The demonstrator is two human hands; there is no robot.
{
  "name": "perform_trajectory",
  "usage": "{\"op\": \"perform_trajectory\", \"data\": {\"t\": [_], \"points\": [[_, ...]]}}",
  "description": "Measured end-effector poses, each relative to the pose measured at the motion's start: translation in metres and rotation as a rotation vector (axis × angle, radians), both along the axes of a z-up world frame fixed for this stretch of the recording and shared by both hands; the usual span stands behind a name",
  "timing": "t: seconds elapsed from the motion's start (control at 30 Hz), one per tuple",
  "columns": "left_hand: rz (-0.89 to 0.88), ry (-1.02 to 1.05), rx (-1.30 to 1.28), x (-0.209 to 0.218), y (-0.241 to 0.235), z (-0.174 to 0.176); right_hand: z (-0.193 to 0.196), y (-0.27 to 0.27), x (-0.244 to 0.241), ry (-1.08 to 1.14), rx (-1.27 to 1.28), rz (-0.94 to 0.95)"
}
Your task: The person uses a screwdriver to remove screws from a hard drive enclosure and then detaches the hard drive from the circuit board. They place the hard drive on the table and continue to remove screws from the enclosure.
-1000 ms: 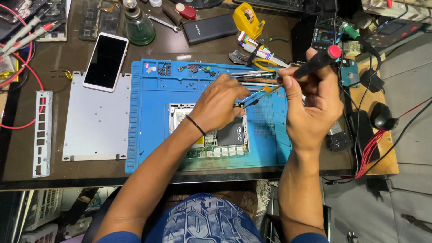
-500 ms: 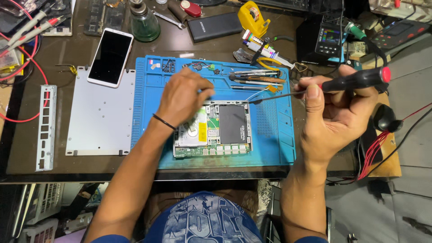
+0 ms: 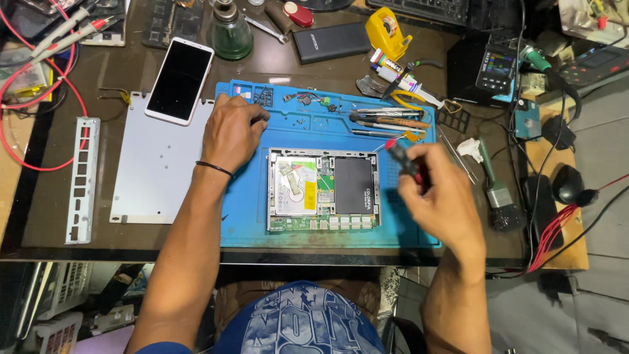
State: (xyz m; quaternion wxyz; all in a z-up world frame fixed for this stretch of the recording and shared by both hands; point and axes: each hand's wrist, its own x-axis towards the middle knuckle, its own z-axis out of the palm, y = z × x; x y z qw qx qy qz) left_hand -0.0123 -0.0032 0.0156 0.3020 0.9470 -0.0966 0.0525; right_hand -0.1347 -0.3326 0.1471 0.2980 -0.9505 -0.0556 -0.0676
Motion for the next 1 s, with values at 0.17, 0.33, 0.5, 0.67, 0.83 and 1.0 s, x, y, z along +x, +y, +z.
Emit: {"op": "perform_trajectory", "data": {"t": [0.17, 0.33, 0.5, 0.67, 0.83, 1.0], "points": [[-0.031, -0.069, -0.038, -0.011, -0.005, 0.017, -0.016, 0.014, 0.008, 0.213, -0.125, 0.116], [-0.282, -0.185, -0.237, -0.049, -0.042, 0.059, -0.009, 0.019, 0.015, 0.461, -0.175, 0.174], [-0.567, 0.017, 0.025, -0.086, -0.08, 0.071, -0.011, 0.011, 0.025, 0.591, -0.337, 0.279], [-0.558, -0.028, 0.064, -0.089, -0.09, 0.065, -0.008, 0.012, 0.027, 0.65, -0.406, 0.331], [-0.566, -0.022, 0.129, -0.088, -0.097, 0.055, -0.016, 0.008, 0.031, 0.659, -0.429, 0.347], [-0.536, -0.08, 0.137, -0.087, -0.1, 0.04, -0.022, 0.003, 0.027, 0.614, -0.396, 0.352]]}}
